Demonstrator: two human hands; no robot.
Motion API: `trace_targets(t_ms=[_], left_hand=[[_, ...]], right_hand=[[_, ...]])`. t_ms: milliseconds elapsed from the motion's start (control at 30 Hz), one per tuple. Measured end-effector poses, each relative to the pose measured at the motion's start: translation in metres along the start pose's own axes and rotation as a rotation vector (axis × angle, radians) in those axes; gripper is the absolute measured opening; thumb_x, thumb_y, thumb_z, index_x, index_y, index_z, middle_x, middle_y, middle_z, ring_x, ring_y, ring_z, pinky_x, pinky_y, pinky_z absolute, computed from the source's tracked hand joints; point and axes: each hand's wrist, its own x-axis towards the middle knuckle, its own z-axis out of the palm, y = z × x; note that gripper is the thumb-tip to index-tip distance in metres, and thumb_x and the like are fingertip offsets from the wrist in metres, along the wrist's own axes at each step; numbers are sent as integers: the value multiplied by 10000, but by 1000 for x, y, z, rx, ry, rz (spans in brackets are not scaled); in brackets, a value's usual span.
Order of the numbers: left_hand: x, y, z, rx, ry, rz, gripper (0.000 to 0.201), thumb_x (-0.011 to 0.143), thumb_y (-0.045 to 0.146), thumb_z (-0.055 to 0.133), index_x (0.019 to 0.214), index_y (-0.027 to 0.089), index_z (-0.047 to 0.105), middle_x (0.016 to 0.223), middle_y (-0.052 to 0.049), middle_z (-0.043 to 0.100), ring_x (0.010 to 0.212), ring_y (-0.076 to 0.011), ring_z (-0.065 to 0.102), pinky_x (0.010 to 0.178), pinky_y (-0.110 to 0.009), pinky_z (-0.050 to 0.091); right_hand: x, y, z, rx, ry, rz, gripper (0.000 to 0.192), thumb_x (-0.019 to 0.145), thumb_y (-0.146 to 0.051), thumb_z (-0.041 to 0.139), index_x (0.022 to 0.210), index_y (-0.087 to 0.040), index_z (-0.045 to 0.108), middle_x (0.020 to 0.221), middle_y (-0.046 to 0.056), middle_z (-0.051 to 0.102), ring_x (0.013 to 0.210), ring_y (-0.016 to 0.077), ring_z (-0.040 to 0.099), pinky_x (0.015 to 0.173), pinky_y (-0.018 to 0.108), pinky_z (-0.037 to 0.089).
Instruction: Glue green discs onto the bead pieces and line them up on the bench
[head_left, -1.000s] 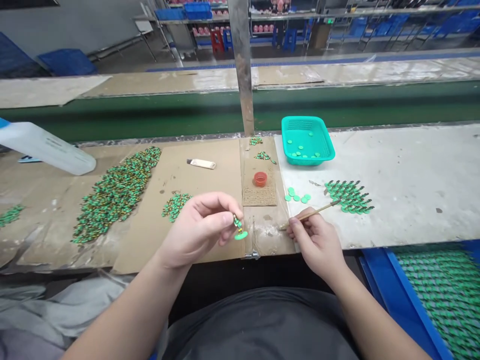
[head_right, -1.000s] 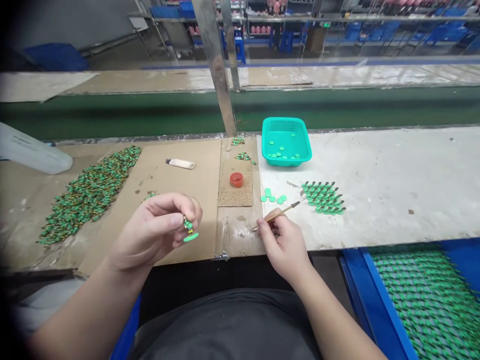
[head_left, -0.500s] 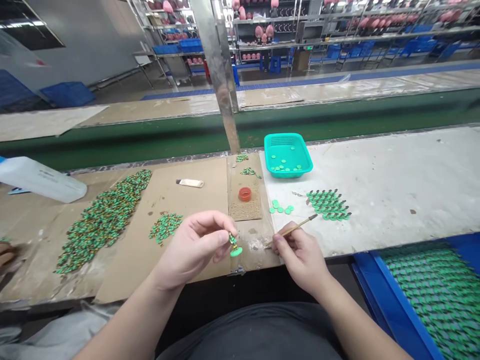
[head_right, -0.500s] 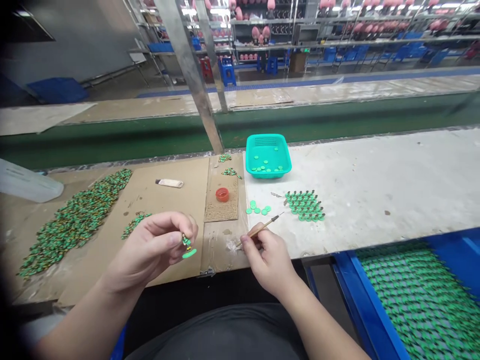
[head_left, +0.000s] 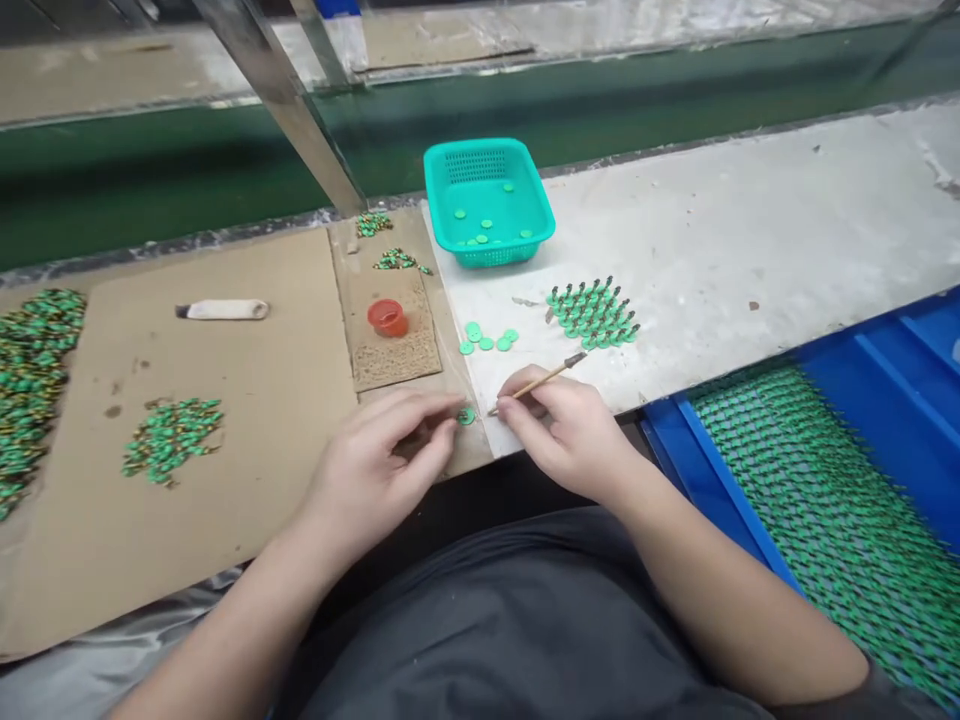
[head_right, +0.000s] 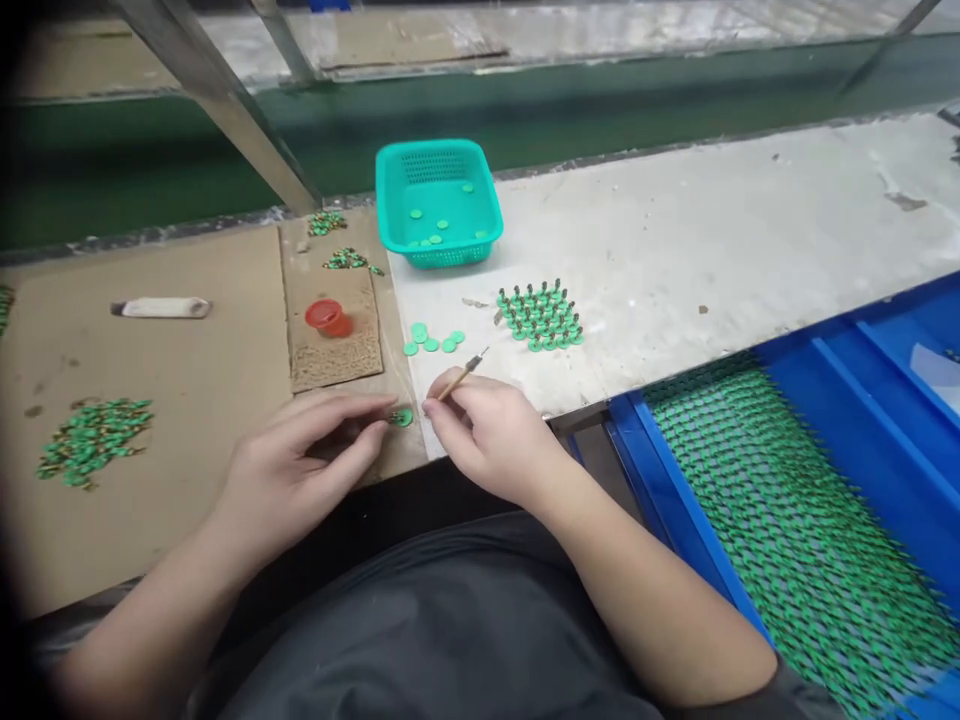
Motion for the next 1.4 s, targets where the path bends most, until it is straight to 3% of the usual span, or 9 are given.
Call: trace_targets(t_ms=[100, 300, 433, 567, 800, 1267, 1400], left_hand=[[3, -5, -3, 93, -39, 61, 223, 1160, 348, 739, 1298, 307, 910, 1183, -23, 911, 1072, -211, 840, 1015, -355, 667], [6, -7, 1, 106, -53, 77, 219, 1174, 344, 708, 1113, 286, 910, 1031, -13, 844, 971, -195, 787, 924, -352, 608], [4, -4, 3, 88, -66, 48, 214, 1157, 348, 717, 1189, 302, 923, 1065, -11, 846, 993, -198, 792, 928, -347, 607], [3, -4, 4, 103, -71, 19, 244, 1160, 401, 716, 1172, 321, 946, 1037, -19, 816, 958, -195, 769, 896, -350, 591], [3, -6, 7, 103, -65, 29, 249, 1164, 394, 707, 1153, 308, 941, 1034, -24, 804, 954, -202, 754, 881, -357, 564], [4, -4, 6, 125, -116, 1, 275, 1160, 403, 666, 1145, 322, 928, 1052, -32, 809, 971, -222, 769, 907, -389, 577], [5, -4, 4, 89, -114, -12, 271, 1163, 401, 674, 1189, 316, 930, 1085, -31, 821, 1015, -219, 789, 918, -376, 579]], right_hand=[[2, -2, 4, -21, -16, -31, 224, 1222, -258, 660, 1009, -253, 729, 972, 39, 839, 872, 200, 812, 865, 323, 659], [5, 1, 19, -78, -23, -158, 241, 1252, -248, 621, 1017, -251, 672, 921, 10, 801, 777, 168, 728, 812, 303, 617], [-1, -1, 17, -111, 17, -91, 263, 1238, -259, 644, 976, -275, 660, 934, 10, 804, 809, 180, 765, 838, 312, 647], [-4, -3, 10, -112, -23, -20, 260, 1242, -278, 651, 984, -291, 677, 958, 8, 811, 835, 197, 796, 867, 333, 678], [2, 1, 10, -96, -85, -112, 229, 1255, -233, 659, 1031, -278, 670, 963, -4, 780, 852, 191, 785, 860, 316, 643], [2, 3, 19, -147, -123, -131, 264, 1278, -307, 569, 1015, -311, 595, 900, 5, 729, 834, 229, 732, 815, 374, 619], [1, -1, 19, -27, -64, -8, 250, 1248, -300, 630, 998, -293, 620, 947, 12, 777, 854, 205, 805, 844, 346, 673]])
